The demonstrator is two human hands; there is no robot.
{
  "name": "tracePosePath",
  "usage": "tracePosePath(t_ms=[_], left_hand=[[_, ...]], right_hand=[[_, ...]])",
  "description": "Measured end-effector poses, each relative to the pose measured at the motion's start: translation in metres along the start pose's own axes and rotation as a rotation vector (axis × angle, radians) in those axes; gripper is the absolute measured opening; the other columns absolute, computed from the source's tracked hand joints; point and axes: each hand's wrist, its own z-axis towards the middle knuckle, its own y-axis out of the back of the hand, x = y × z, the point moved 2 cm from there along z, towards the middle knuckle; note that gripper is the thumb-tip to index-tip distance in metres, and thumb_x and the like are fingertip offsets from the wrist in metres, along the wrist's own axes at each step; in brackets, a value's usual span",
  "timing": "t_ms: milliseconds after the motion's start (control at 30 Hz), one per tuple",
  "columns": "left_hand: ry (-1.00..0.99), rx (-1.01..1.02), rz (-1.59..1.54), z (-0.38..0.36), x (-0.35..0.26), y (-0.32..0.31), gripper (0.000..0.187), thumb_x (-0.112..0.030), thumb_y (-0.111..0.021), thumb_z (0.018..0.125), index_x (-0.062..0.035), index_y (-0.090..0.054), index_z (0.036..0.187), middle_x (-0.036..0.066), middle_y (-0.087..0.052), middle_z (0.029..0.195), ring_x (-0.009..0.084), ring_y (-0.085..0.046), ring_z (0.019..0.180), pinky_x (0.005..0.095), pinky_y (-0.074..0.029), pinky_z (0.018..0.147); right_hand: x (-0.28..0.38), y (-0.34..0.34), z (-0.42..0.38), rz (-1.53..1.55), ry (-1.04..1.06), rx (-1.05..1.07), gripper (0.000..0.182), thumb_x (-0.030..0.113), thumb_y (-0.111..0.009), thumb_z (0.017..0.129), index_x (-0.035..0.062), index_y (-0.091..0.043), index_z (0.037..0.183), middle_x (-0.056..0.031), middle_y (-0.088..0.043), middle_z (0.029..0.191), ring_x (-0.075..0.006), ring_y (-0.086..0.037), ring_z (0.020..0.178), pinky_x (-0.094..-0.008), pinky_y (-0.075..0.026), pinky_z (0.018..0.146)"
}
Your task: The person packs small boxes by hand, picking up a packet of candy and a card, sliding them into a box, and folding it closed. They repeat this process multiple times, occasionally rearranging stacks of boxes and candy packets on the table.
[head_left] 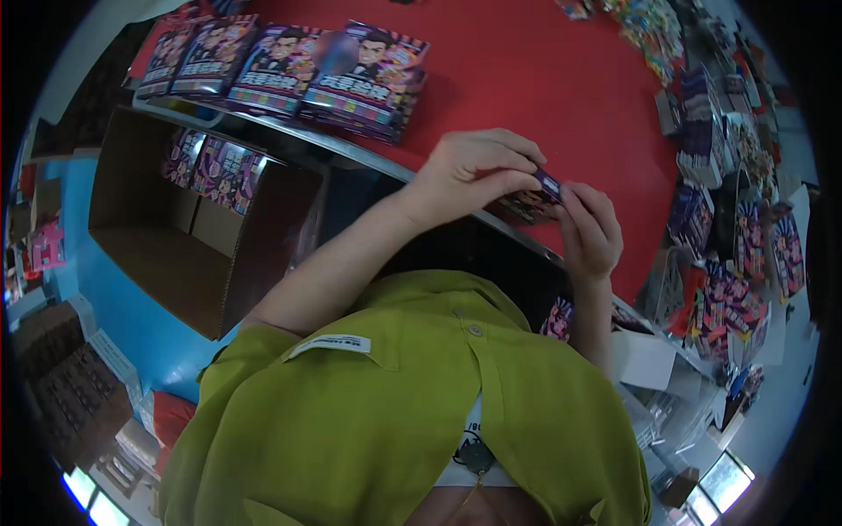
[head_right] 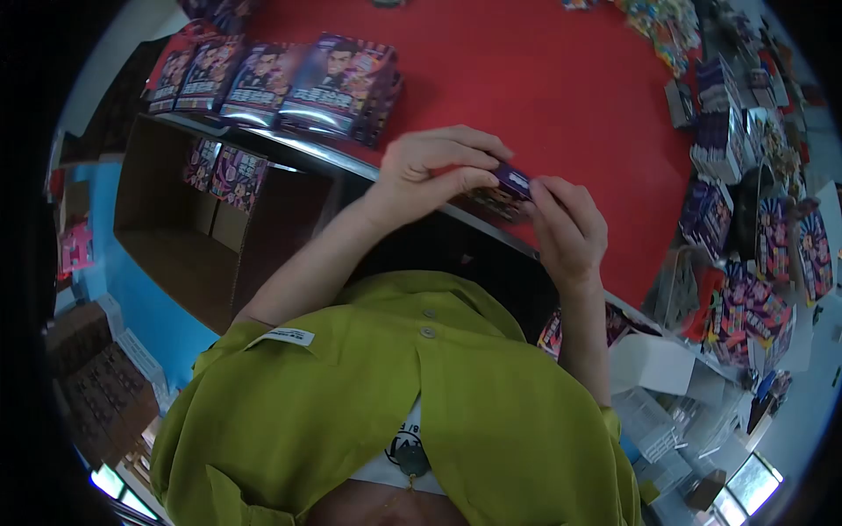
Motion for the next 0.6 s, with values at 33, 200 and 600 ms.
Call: tracePosePath(t_ms=[33, 200, 600], left_hand=[[-0.027, -0.053, 0.054, -0.001, 0.000, 0.001, 0.022, -0.010, -0.068, 0.081, -0.0002, -0.066, 0.101, 0.015, -0.062, 0.111, 0.0250, -0.060, 0.105, 0.0335, -0.049, 0.088], [0.081, -0.286, 0.134, -0.027, -0.005, -0.005, 0.033, -0.001, -0.059, 0.084, 0.0055, -0.052, 0.115, 0.021, -0.052, 0.124, 0.0332, -0.048, 0.119, 0.0366, -0.038, 0.099], [0.032, -0.866, 0.813, -0.074, -0.068, 0.081, 0.059, -0.003, -0.061, 0.078, 0.0076, -0.033, 0.129, 0.024, -0.038, 0.129, 0.0343, -0.038, 0.122, 0.0410, -0.028, 0.103]], right_hand=[[-0.005, -0.001, 0.004, 0.009, -0.033, -0.018, 0.022, -0.005, -0.066, 0.075, -0.0034, -0.064, 0.097, -0.0142, -0.063, 0.094, -0.0255, -0.062, 0.078, -0.0305, -0.051, 0.065], [-0.031, 0.006, 0.062, -0.015, -0.213, -0.267, 0.015, 0.000, -0.061, 0.085, -0.0051, -0.064, 0.099, -0.0098, -0.064, 0.091, -0.0157, -0.060, 0.078, -0.0258, -0.048, 0.066], [0.048, -0.166, 0.215, 0.377, -0.207, 0.118, 0.026, 0.024, -0.061, 0.086, -0.0011, -0.066, 0.090, -0.0079, -0.062, 0.072, -0.0170, -0.059, 0.066, -0.0311, -0.046, 0.062]])
